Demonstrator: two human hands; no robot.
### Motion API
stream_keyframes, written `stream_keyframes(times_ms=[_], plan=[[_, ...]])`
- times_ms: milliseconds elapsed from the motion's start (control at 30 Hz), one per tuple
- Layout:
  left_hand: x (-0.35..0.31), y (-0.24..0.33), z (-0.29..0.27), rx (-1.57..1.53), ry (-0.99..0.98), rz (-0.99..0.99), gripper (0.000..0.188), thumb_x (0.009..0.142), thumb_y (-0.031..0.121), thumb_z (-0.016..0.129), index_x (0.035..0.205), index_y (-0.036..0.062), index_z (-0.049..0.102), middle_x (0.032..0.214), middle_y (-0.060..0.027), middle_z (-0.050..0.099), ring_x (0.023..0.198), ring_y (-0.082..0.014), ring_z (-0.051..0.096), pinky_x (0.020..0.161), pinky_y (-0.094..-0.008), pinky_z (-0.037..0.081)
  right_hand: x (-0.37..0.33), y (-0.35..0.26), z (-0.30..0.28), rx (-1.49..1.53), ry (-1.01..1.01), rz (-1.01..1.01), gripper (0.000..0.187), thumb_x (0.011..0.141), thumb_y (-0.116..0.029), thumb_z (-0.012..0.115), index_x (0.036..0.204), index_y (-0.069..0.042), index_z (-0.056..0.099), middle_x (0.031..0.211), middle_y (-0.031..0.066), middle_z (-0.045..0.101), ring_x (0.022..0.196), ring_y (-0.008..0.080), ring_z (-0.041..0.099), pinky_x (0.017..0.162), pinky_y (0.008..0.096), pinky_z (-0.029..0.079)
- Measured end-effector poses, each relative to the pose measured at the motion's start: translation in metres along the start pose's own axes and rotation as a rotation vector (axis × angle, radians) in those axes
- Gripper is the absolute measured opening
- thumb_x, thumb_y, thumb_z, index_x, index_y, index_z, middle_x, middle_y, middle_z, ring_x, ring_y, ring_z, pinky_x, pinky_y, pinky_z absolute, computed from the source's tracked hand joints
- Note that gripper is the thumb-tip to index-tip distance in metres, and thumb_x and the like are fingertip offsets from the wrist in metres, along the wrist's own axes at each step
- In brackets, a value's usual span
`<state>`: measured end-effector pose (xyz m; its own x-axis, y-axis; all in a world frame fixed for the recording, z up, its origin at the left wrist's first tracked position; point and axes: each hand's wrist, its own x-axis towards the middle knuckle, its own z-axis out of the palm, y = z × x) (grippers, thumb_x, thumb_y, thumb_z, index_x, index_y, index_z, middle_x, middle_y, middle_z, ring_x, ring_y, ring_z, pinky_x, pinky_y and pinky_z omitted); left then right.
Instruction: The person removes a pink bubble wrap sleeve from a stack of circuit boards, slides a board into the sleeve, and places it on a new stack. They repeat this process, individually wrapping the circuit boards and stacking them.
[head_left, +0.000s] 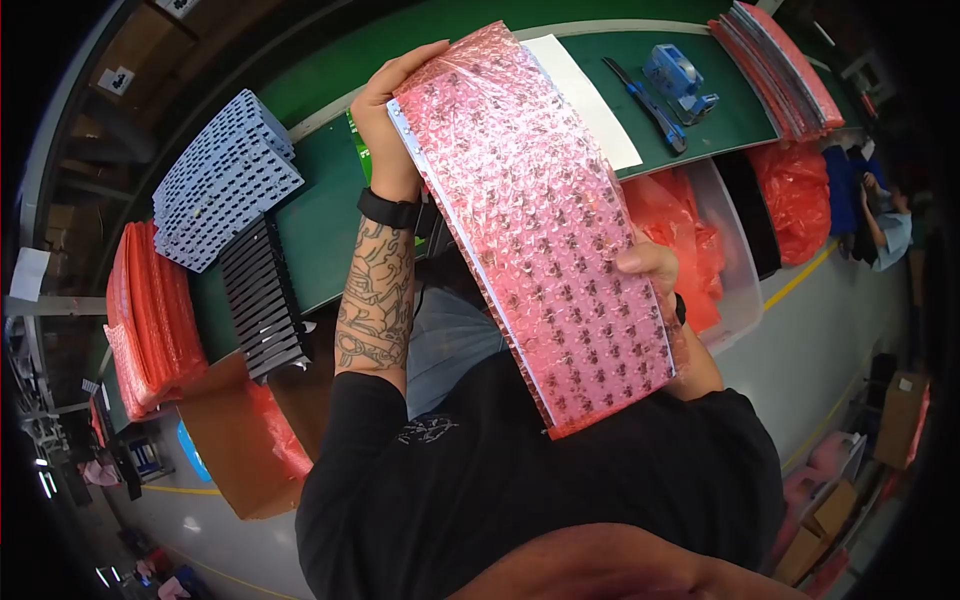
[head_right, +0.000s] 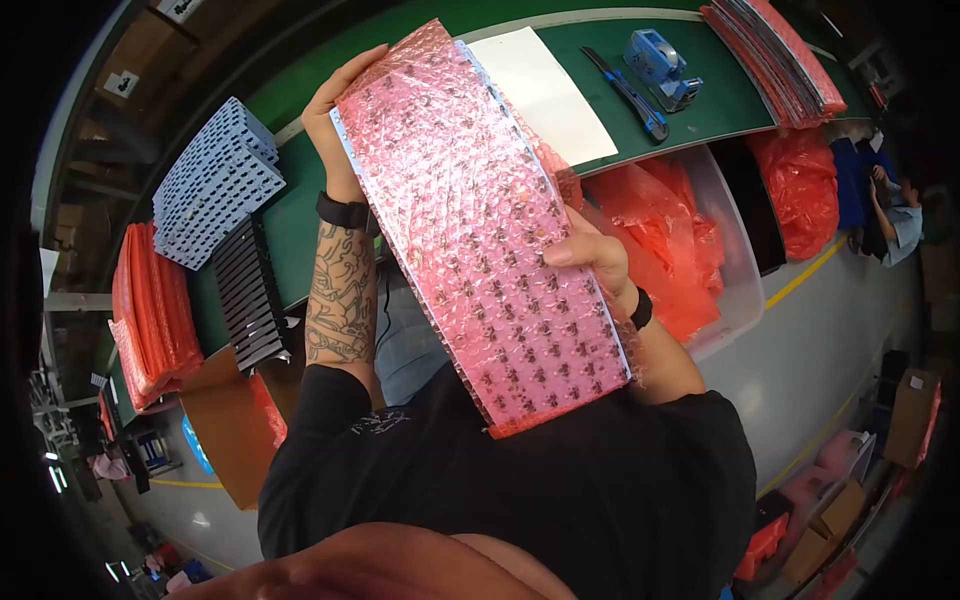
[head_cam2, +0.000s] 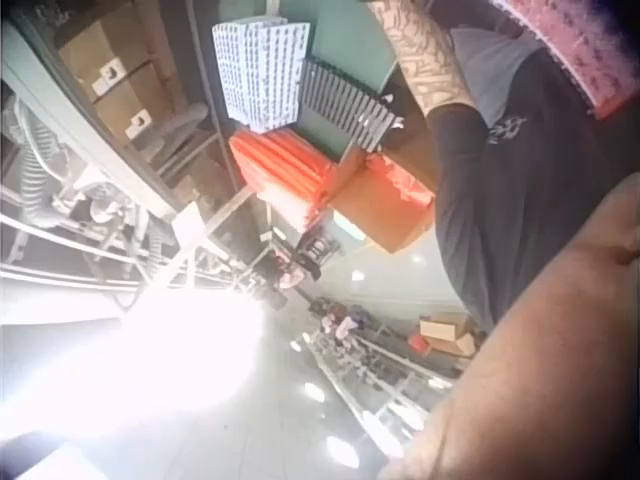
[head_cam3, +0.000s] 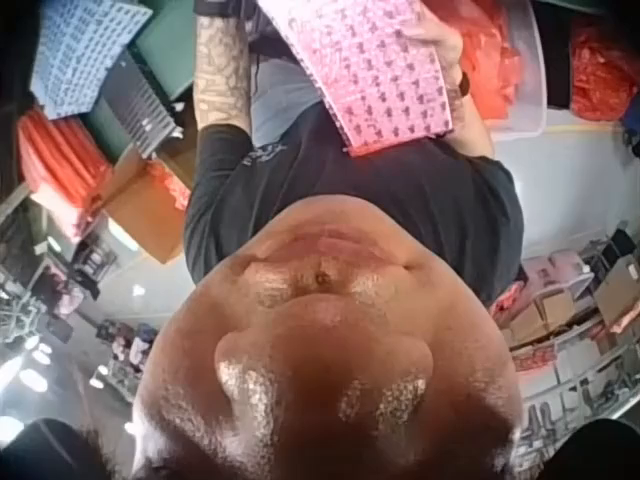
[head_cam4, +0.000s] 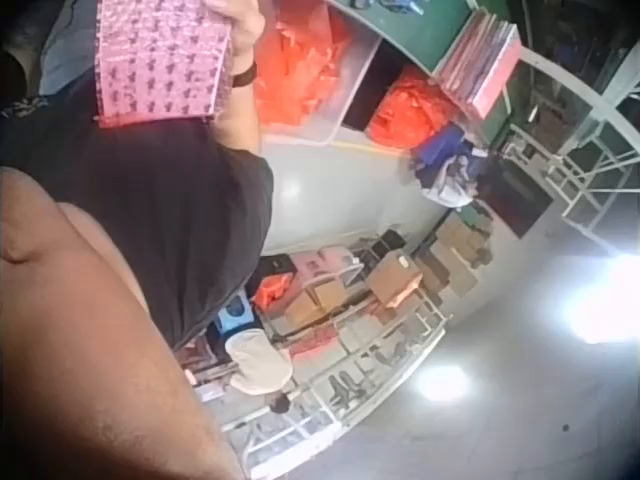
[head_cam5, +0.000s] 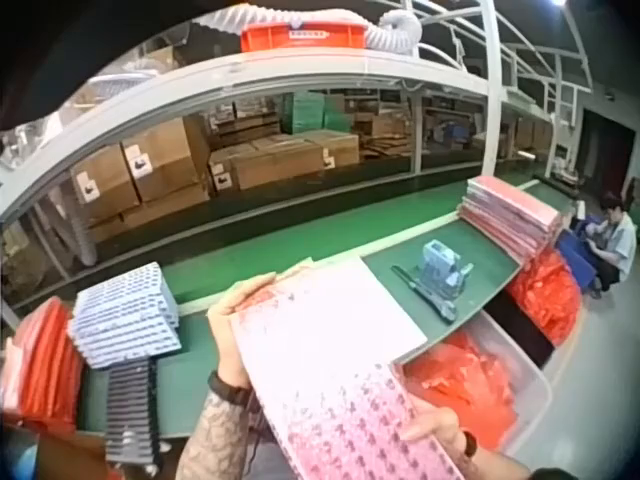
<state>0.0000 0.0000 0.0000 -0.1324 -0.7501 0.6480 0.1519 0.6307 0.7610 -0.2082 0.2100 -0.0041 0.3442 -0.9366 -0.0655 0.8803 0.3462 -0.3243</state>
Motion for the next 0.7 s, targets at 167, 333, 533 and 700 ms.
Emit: stream_keyframes(times_ms=[167,333,533,700], plan=[[-0.003,-0.001,0.004,0.107,0.031,0.053,0.028,0.092,0.0,0.058,0.116,-0.001,0.072,0.11,-0.011,0.072,0.096,-0.016,0.068,0.086,-0.0264,0.054,-0.004,-0.006,-0.007,-0.217,0.034,-0.006,0.087,0.065,0.0,0.063,0.147,0.006,0.037,0.14,0.0215,0.055,0.129,0.0332,0.054,0.113,0.0429,0.038],[-0.007,0.001,0.008,0.135,0.073,0.073,0.028,0.088,-0.002,0.062,0.112,0.0009,0.075,0.1,-0.007,0.073,0.09,-0.0134,0.067,0.083,-0.0256,0.053,-0.007,-0.008,-0.025,-0.341,0.041,-0.048,0.086,0.063,0.002,0.063,0.145,0.007,0.038,0.139,0.0208,0.055,0.128,0.0313,0.055,0.112,0.0416,0.038],[-0.025,0.001,0.011,-0.046,0.113,-0.062,0.022,0.089,-0.001,0.064,0.108,-0.0011,0.074,0.096,-0.0057,0.074,0.084,-0.0138,0.067,0.078,-0.0268,0.054,-0.001,-0.011,-0.017,-0.399,-0.026,-0.04,0.084,0.065,0.002,0.066,0.144,0.009,0.039,0.137,0.0203,0.056,0.125,0.0295,0.057,0.11,0.0412,0.04],[-0.048,-0.005,0.012,0.084,0.107,-0.183,0.014,0.089,-0.001,0.066,0.102,-0.0034,0.071,0.095,-0.0065,0.074,0.08,-0.0135,0.067,0.073,-0.0275,0.055,0.001,-0.009,-0.015,-0.447,-0.015,-0.092,0.074,0.071,0.0,0.068,0.14,0.01,0.043,0.132,0.0198,0.06,0.12,0.0278,0.061,0.107,0.0407,0.044]])
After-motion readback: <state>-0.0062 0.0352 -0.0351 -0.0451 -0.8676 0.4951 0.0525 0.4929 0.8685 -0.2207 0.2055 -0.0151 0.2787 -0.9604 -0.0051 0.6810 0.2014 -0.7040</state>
